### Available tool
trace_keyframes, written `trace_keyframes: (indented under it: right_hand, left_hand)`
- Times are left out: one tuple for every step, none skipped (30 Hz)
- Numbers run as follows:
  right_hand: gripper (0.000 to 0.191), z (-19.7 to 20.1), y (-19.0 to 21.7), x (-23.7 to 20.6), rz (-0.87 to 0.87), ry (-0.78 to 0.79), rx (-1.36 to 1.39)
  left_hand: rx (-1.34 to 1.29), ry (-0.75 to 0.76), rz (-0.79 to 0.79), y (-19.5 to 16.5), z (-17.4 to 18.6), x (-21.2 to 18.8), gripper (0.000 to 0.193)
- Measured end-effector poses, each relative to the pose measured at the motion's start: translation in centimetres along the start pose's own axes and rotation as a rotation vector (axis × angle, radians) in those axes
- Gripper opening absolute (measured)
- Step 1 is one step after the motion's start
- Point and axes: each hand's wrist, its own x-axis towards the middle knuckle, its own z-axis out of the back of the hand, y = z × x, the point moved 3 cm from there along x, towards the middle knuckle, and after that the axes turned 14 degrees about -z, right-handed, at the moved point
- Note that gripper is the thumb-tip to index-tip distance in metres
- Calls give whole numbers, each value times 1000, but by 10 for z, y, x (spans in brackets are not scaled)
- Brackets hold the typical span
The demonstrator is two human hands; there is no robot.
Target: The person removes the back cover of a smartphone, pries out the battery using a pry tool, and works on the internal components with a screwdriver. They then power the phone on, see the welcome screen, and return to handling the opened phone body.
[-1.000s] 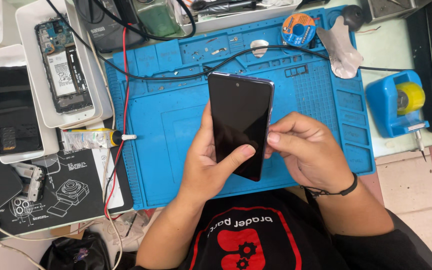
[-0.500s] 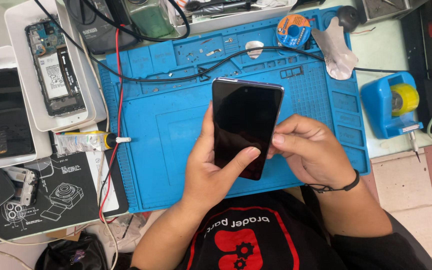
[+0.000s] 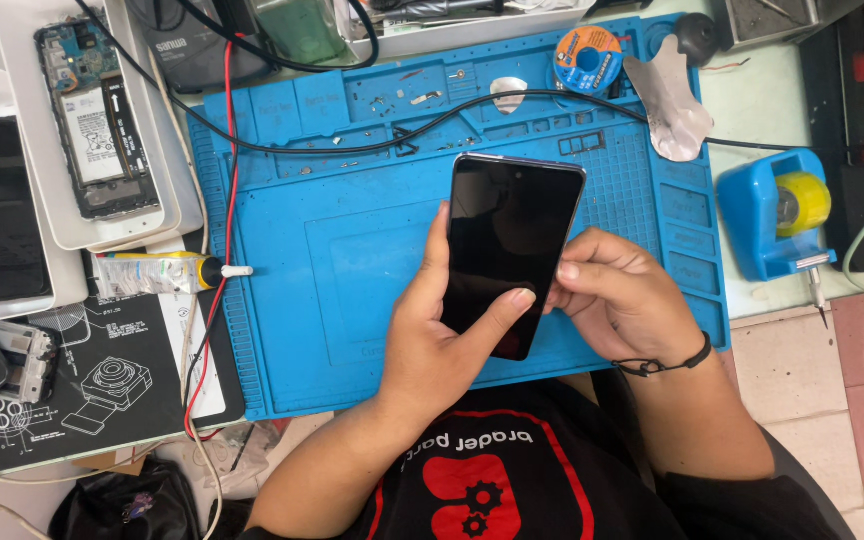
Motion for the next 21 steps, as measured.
trace_keyframes:
  right_hand:
    - [6, 0, 0, 0, -1, 2, -3]
    - [6, -1, -1, 0, 0, 3, -5]
    - [6, -2, -1, 0, 1, 3, -6]
    - [6, -3, -2, 0, 8, 5, 0]
    - [6, -5, -3, 0, 14, 6, 5]
    - [6, -6, -3, 0, 21, 7, 10]
    - [5, -8, -6, 1, 7, 6, 23]
    - [4, -9, -8, 2, -2, -3, 35]
    - [4, -9, -9, 2, -2, -25, 49]
    - [4, -10, -11, 2, -8, -32, 37]
    - [5, -11, -13, 4, -14, -40, 27]
    - [6, -12, -14, 6, -22, -44, 17]
    - [6, -13, -14, 7, -15, -35, 11]
    - [6, -14, -14, 8, -10, -23, 3]
    - [6, -15, -14, 9, -9, -7, -7]
    - [6, -15, -14, 10, -8, -9, -2]
    - [7, -15, -13, 10, -9, -9, 2]
    - [7, -15, -13, 10, -12, -6, 5]
    - [7, -15, -12, 10, -8, -7, 5]
    - [7, -14, -12, 9, -7, -7, 5]
    - [7, -13, -12, 9, -6, -8, 6]
  left_hand:
    - [10, 2, 7, 0, 0, 0, 92]
    - [21, 6, 13, 1, 1, -1, 92]
    - [30, 10, 20, 1, 1, -2, 93]
    - [22, 9, 23, 2, 2, -3, 93]
    - [12, 8, 26, 3, 2, -4, 92]
    - [3, 7, 29, 4, 2, -5, 92]
    - [20, -3, 25, 4, 3, -6, 92]
    - [29, -7, 22, 5, 4, -7, 92]
    - [29, 1, 19, 6, 4, -7, 92]
    - [32, -4, 18, 8, 4, -6, 92]
    - [36, -8, 19, 9, 4, -6, 92]
    - [43, -13, 18, 10, 3, -4, 92]
    - [27, -5, 24, 11, 3, -3, 91]
    - [12, 0, 29, 12, 3, -2, 90]
    - [1, 0, 34, 12, 2, -1, 89]
    - [-13, 1, 46, 13, 0, 0, 90]
    - [-26, -2, 59, 14, -1, 1, 91]
    - [-37, -6, 72, 14, -2, 2, 92]
    - [-31, -6, 80, 15, -3, 2, 92]
    - [-25, -7, 89, 15, -4, 2, 92]
    - [-18, -9, 99, 16, -5, 1, 92]
